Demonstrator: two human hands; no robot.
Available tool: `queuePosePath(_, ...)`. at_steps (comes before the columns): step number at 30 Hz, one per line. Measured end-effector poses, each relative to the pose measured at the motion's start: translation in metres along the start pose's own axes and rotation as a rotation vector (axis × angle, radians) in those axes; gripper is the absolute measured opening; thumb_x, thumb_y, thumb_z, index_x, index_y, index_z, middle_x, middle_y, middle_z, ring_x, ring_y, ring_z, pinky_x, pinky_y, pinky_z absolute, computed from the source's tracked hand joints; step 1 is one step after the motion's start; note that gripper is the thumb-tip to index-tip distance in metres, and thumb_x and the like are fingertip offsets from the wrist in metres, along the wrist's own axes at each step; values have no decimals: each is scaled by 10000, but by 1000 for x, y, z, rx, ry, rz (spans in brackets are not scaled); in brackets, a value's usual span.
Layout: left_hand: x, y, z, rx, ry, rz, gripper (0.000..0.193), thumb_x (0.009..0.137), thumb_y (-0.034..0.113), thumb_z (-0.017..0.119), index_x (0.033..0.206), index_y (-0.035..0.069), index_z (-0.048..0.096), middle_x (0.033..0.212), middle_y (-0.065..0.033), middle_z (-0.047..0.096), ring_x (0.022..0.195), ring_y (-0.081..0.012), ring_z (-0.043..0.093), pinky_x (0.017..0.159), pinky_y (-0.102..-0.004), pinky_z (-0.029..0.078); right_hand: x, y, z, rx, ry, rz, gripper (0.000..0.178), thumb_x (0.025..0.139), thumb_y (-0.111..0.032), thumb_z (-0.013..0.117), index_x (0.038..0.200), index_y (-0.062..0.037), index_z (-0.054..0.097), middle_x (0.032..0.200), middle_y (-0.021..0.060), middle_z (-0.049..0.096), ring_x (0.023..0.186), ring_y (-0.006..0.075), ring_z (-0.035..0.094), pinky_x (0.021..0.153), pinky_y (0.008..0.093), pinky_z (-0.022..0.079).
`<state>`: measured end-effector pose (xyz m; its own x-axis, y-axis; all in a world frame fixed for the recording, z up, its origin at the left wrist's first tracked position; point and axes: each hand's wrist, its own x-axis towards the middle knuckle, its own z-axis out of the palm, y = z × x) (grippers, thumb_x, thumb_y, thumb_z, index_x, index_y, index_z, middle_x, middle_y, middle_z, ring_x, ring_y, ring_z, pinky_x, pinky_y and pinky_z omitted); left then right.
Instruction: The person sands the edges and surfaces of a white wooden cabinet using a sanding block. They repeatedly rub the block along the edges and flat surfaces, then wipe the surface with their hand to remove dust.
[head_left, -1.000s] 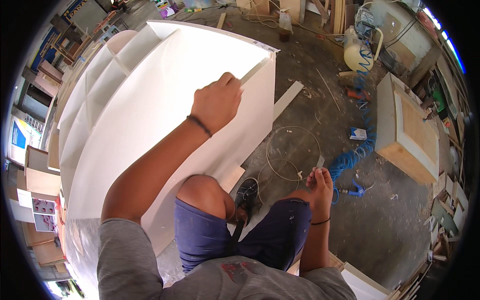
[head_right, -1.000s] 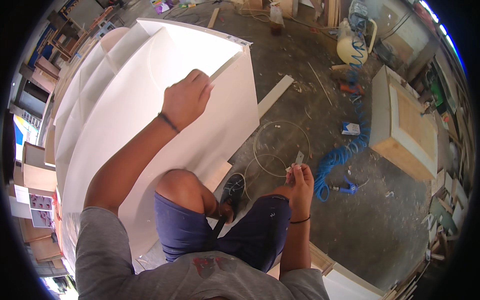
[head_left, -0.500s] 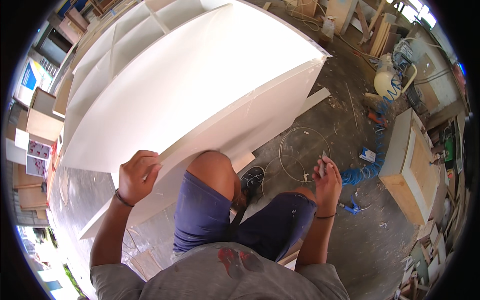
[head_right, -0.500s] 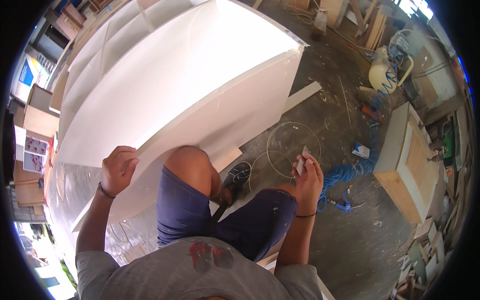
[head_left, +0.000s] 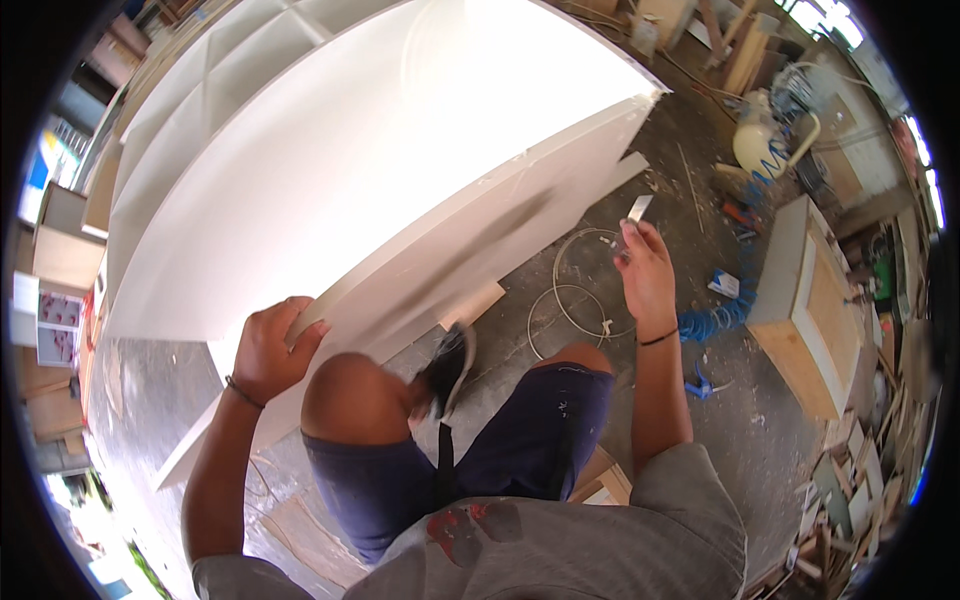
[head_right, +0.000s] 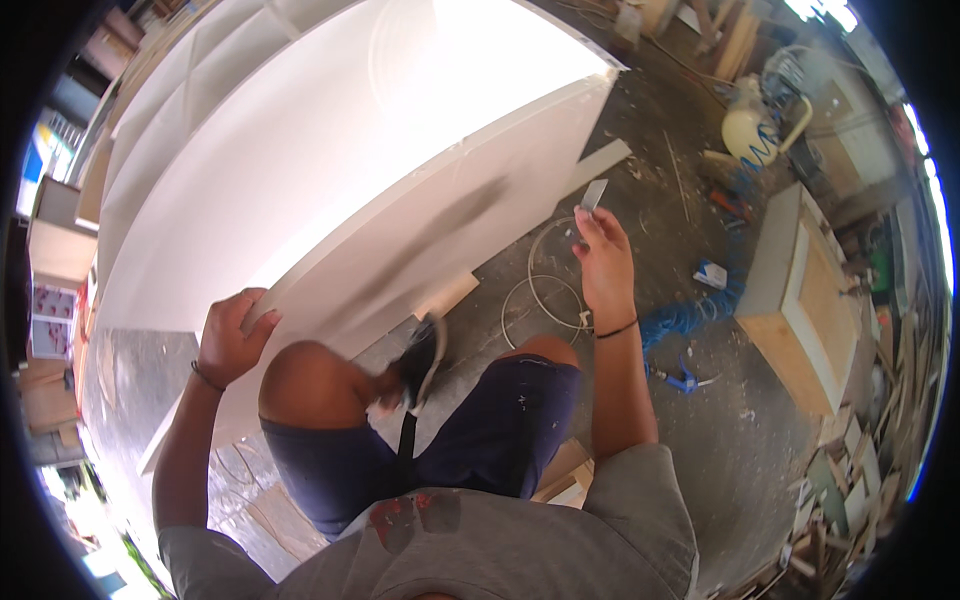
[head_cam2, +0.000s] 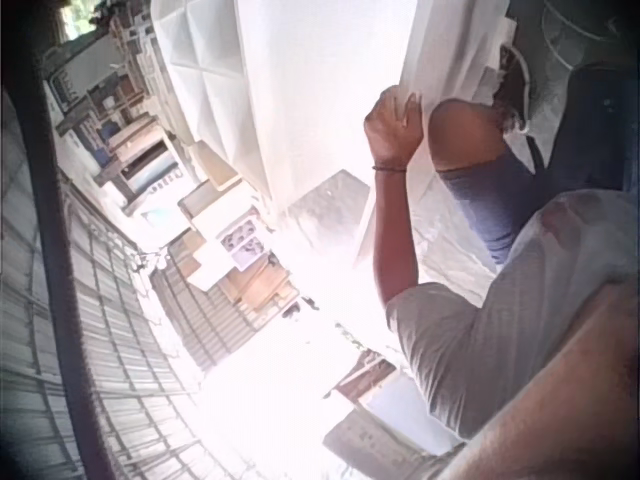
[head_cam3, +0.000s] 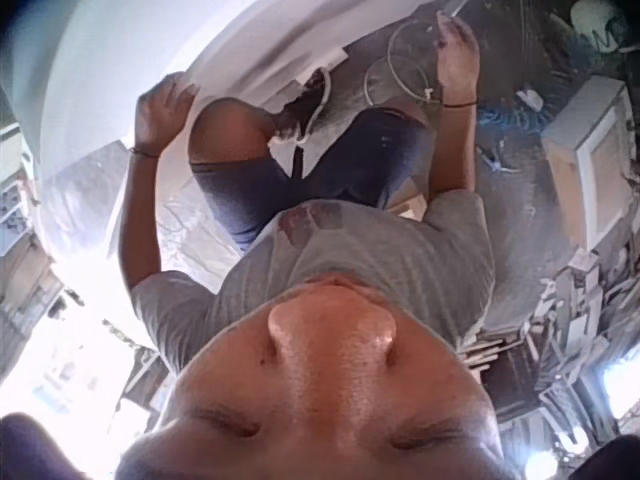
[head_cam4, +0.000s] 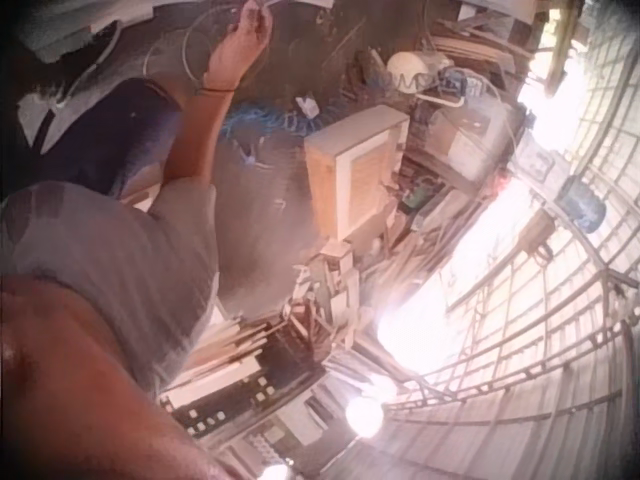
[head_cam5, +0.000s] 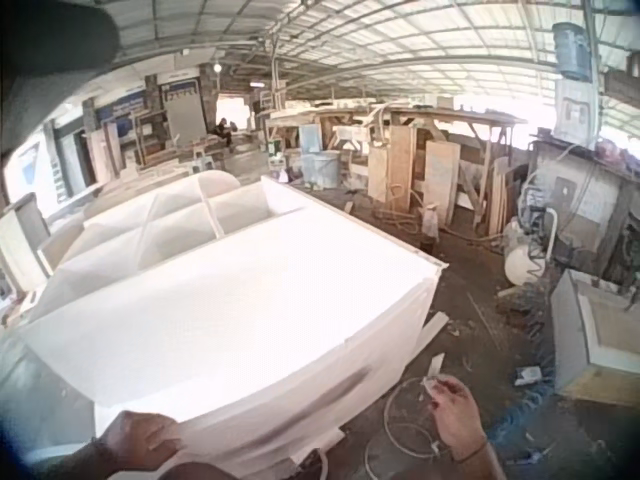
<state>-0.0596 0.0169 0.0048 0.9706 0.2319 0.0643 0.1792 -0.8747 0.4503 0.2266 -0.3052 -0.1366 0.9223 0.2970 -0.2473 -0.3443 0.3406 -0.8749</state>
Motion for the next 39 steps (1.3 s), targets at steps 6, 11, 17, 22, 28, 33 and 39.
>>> queuePosePath(6, -4, 1, 2, -52, 13, -16, 224, 830, 83, 604, 1005, -58, 601, 763, -209, 623, 676, -373, 624, 591, -372, 494, 22, -30, 2, -16, -123, -41, 144, 843, -83, 651, 977, -78, 599, 858, -18, 598, 730, 83, 552, 639, 253, 441)
queuePosePath(11, -5, -3, 5, -57, 7, 39, 212, 875, 113, 563, 1028, -32, 589, 758, -195, 627, 659, -314, 630, 611, -350, 482, 43, -65, 33, -880, 35, -705, 297, 774, -36, 649, 1068, -21, 614, 829, 73, 620, 687, 140, 594, 597, 298, 464)
queuePosePath(17, -3, -4, -2, -211, -61, -26, 187, 869, 93, 573, 1015, -21, 600, 779, -179, 642, 682, -298, 640, 614, -351, 495, 85, -86, 69, -1457, 249, -1121, 320, 767, -64, 565, 1082, -92, 614, 909, 128, 604, 827, 339, 602, 719, 409, 512)
queuePosePath(22, 9, -19, -1, -719, -189, -292, 273, 941, 191, 499, 1012, -43, 620, 842, -112, 672, 777, -136, 623, 729, -260, 476, 32, -60, 113, -1549, 184, -1142, 334, 759, -66, 569, 1075, -149, 638, 830, 112, 576, 822, 298, 581, 693, 411, 481)
queuePosePath(28, 9, -35, -15, -1190, -142, -564, 330, 987, 219, 373, 1168, -34, 482, 1046, -164, 633, 898, -189, 628, 810, -296, 491, -118, 32, 221, -1411, -175, -1119, 396, 769, -71, 594, 1163, -107, 587, 802, 65, 491, 753, 215, 525, 648, 344, 429)
queuePosePath(33, -25, -80, -20, -552, -364, -138, 394, 939, 237, 528, 1208, -38, 444, 1062, -173, 635, 957, -265, 638, 815, -334, 506, -147, 24, 222, -1327, -298, -1156, 414, 767, -101, 609, 1180, -103, 582, 842, 61, 537, 822, 203, 554, 719, 355, 444)
queuePosePath(39, -35, -40, -21, -41, -369, 6, 304, 913, 175, 525, 1138, -22, 475, 847, -258, 627, 758, -427, 631, 640, -456, 517, 19, -70, 97, -1409, 318, -1042, 362, 780, -52, 526, 1112, -160, 622, 933, 110, 606, 872, 309, 604, 728, 417, 509)
